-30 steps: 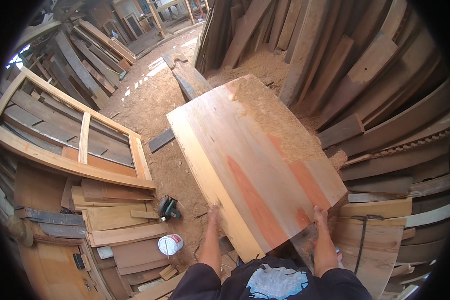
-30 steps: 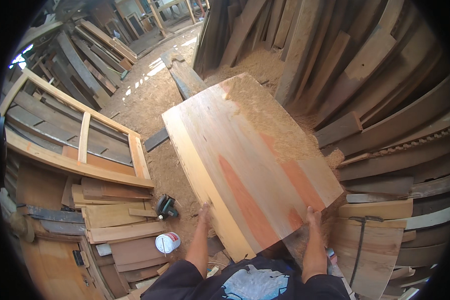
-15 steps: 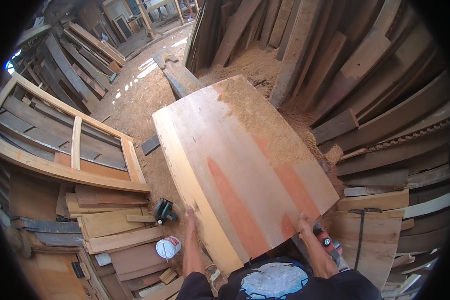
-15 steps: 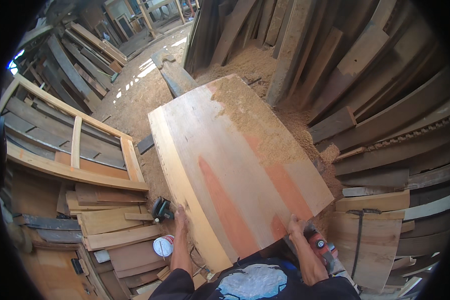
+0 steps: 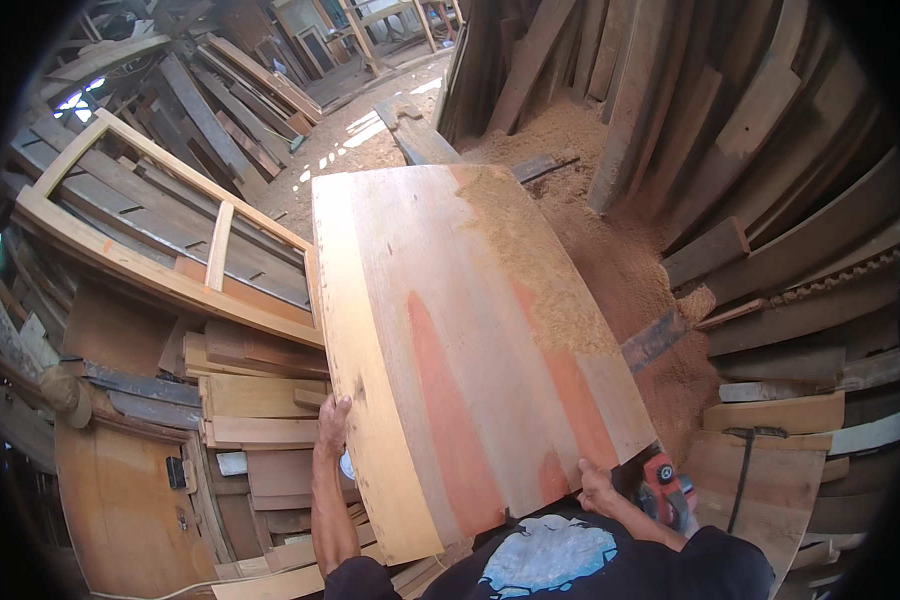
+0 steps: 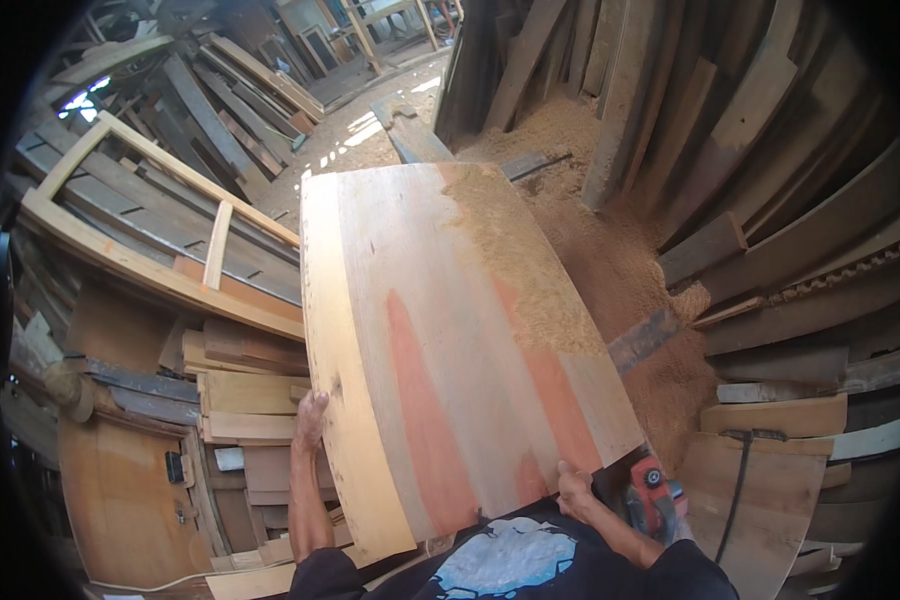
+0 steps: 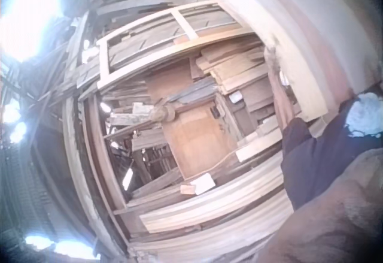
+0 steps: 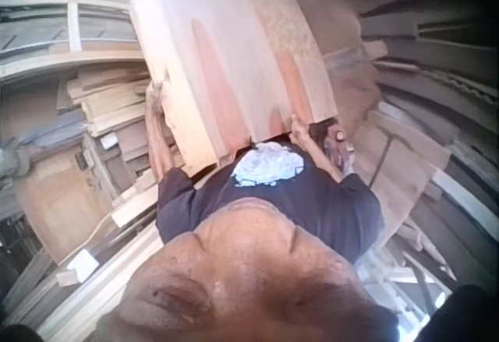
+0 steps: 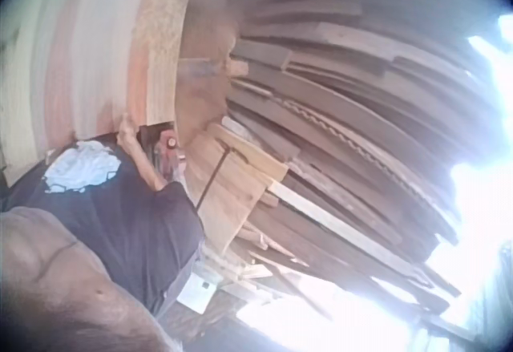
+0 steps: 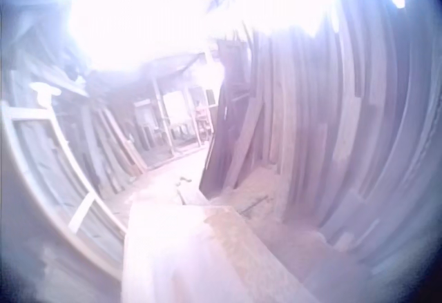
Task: The person sands a large wooden board using a power sander, then turns the board over to inspect and wipe the other side.
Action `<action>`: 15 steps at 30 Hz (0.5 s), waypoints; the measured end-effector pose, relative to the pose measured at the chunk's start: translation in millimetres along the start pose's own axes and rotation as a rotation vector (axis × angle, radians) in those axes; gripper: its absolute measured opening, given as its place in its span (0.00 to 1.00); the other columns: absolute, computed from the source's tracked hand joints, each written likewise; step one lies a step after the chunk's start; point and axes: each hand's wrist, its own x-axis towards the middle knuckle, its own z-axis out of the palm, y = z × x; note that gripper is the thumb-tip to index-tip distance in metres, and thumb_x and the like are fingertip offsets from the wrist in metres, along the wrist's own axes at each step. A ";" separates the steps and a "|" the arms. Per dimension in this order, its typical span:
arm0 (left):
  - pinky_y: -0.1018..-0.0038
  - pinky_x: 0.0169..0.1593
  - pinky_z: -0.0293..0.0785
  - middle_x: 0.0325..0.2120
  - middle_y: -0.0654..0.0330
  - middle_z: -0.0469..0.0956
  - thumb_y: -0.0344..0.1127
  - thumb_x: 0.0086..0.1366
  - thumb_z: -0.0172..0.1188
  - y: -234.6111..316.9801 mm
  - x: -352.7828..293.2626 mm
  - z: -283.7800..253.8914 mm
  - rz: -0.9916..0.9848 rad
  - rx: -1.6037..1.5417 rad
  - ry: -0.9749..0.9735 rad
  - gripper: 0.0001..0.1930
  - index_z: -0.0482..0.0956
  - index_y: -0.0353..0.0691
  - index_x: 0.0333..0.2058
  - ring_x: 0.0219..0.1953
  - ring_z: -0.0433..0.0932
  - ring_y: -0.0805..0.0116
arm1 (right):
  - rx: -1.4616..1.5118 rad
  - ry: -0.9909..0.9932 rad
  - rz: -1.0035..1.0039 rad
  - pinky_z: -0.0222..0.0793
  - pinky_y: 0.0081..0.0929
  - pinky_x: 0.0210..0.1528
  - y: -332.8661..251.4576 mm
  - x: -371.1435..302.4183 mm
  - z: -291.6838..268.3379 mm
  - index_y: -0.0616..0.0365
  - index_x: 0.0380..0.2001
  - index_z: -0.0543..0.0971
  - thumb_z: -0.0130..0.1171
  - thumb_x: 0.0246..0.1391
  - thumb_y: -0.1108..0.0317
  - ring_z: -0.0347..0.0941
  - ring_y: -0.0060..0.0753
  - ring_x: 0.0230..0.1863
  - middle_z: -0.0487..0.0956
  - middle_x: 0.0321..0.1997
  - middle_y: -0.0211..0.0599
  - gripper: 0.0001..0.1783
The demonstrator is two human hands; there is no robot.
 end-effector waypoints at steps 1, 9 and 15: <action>0.69 0.45 0.80 0.42 0.54 0.81 0.46 0.72 0.52 28.2 -6.5 17.5 0.050 -0.045 -0.060 0.23 0.74 0.29 0.52 0.41 0.81 0.67 | 0.146 -0.018 -0.077 0.61 0.33 0.12 7.4 12.4 -7.5 0.64 0.49 0.75 0.54 0.71 0.51 0.75 0.34 0.25 0.82 0.43 0.43 0.23; 0.74 0.44 0.80 0.41 0.53 0.82 0.43 0.65 0.51 146.1 -42.4 90.9 0.297 -0.061 -0.181 0.24 0.75 0.27 0.50 0.39 0.82 0.68 | 0.519 -0.143 -0.278 0.78 0.52 0.34 -13.3 -53.7 -38.3 0.65 0.54 0.71 0.51 0.73 0.59 0.79 0.47 0.37 0.78 0.46 0.47 0.19; 0.70 0.53 0.78 0.46 0.51 0.81 0.49 0.75 0.44 188.0 -43.6 155.7 0.565 -0.277 -0.295 0.27 0.71 0.28 0.57 0.47 0.81 0.64 | 0.828 -0.498 -0.339 0.80 0.62 0.56 -25.7 -46.4 -72.3 0.69 0.64 0.64 0.40 0.76 0.62 0.79 0.53 0.57 0.77 0.56 0.52 0.23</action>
